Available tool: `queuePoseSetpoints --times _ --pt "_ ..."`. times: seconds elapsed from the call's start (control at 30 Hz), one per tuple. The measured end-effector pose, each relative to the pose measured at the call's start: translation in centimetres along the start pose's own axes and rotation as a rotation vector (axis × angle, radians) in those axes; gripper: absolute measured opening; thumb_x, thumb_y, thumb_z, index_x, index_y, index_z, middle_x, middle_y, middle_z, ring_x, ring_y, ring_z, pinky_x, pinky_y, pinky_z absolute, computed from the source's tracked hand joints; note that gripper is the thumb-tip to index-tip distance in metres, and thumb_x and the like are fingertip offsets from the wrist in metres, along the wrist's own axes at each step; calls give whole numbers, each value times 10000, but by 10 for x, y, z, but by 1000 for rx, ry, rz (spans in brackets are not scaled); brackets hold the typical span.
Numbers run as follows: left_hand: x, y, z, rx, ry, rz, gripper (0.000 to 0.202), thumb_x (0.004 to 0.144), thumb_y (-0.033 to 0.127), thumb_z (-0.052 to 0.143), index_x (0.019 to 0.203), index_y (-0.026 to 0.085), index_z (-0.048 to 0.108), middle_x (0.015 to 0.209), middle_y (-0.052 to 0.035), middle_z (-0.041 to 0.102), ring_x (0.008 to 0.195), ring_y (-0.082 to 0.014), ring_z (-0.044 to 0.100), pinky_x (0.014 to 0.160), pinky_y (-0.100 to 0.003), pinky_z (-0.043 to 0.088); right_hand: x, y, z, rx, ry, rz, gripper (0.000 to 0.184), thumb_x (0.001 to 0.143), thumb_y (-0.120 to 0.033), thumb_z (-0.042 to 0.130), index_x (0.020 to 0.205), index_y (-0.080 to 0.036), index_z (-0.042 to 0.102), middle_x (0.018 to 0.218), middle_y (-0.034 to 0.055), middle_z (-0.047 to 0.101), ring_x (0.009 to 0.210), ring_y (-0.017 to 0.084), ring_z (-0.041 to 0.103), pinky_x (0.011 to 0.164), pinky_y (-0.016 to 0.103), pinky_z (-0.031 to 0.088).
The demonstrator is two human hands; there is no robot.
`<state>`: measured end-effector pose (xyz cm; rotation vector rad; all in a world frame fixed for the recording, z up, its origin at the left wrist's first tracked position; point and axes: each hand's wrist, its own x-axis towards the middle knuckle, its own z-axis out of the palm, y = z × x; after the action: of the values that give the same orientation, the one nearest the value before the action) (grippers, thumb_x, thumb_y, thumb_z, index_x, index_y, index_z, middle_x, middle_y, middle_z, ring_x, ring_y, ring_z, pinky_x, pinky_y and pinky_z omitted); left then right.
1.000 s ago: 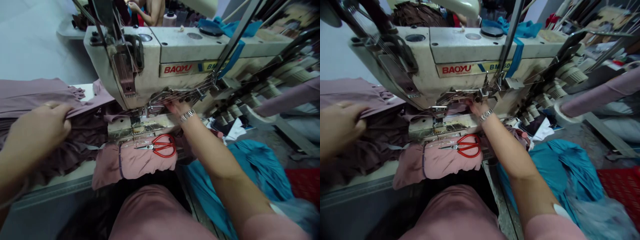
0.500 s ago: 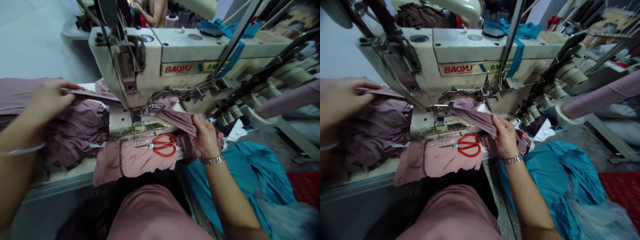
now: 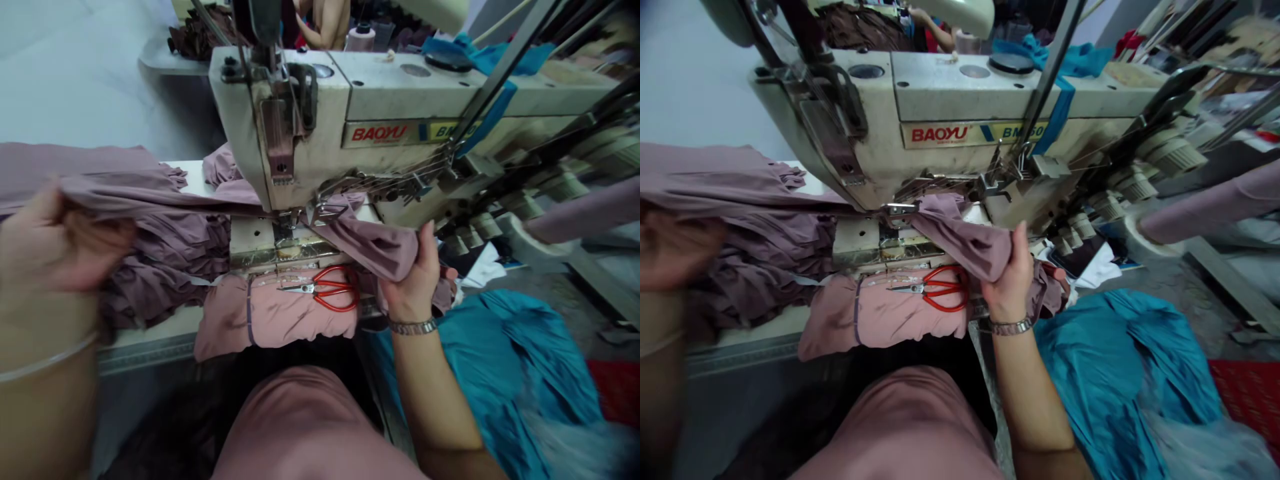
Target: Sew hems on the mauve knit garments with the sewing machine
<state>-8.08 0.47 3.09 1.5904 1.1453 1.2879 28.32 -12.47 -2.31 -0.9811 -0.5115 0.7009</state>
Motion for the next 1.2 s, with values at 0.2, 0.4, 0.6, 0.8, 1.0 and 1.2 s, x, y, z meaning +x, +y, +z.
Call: queuePoseSetpoints --times 0.2,0.4,0.6,0.8,1.0,1.2 --pt "-48 -5 96 575 -637 643 393 860 424 690 1144 158 640 1177 -108 658 1090 -246 621 950 -383 524 -13 18 30 -1188 -1035 -880 416 911 -342 591 1249 -99 606 1221 167 627 1090 281 573 893 435 507" --pt "-60 -15 99 1033 -436 1025 266 949 131 507 1180 179 631 1014 -76 669 888 -201 623 747 -324 506 15 12 16 -1539 -1166 -1251 462 944 -139 467 1405 -104 469 1210 173 614 1028 249 551 782 381 483" --pt "-66 -11 109 1029 -482 968 294 962 140 465 1207 63 610 1164 -144 642 1102 -233 586 949 -361 483 -6 17 24 -1437 -1136 -1295 399 933 -107 440 1303 4 540 1343 199 554 1228 292 469 949 414 454" --pt "-72 -15 109 1080 -428 872 347 964 145 450 1285 114 576 1219 -131 617 1071 -239 583 886 -367 486 -19 24 27 -1486 -1015 -1183 465 950 -312 517 1335 -53 536 1292 170 597 1117 292 532 868 427 476" --pt "-83 -8 115 1131 -461 781 407 941 175 496 1336 88 536 1303 -130 582 1147 -252 536 949 -384 445 -27 32 30 -1354 -909 -1030 393 950 -225 492 1287 -34 557 1302 163 596 1192 273 511 988 428 457" --pt "-88 -5 126 1166 -377 707 367 955 156 448 1300 123 571 1278 -122 598 1128 -260 537 883 -405 444 -35 34 36 -1388 -908 -989 428 955 -240 478 1345 -70 526 1348 146 567 1218 293 481 986 448 444"
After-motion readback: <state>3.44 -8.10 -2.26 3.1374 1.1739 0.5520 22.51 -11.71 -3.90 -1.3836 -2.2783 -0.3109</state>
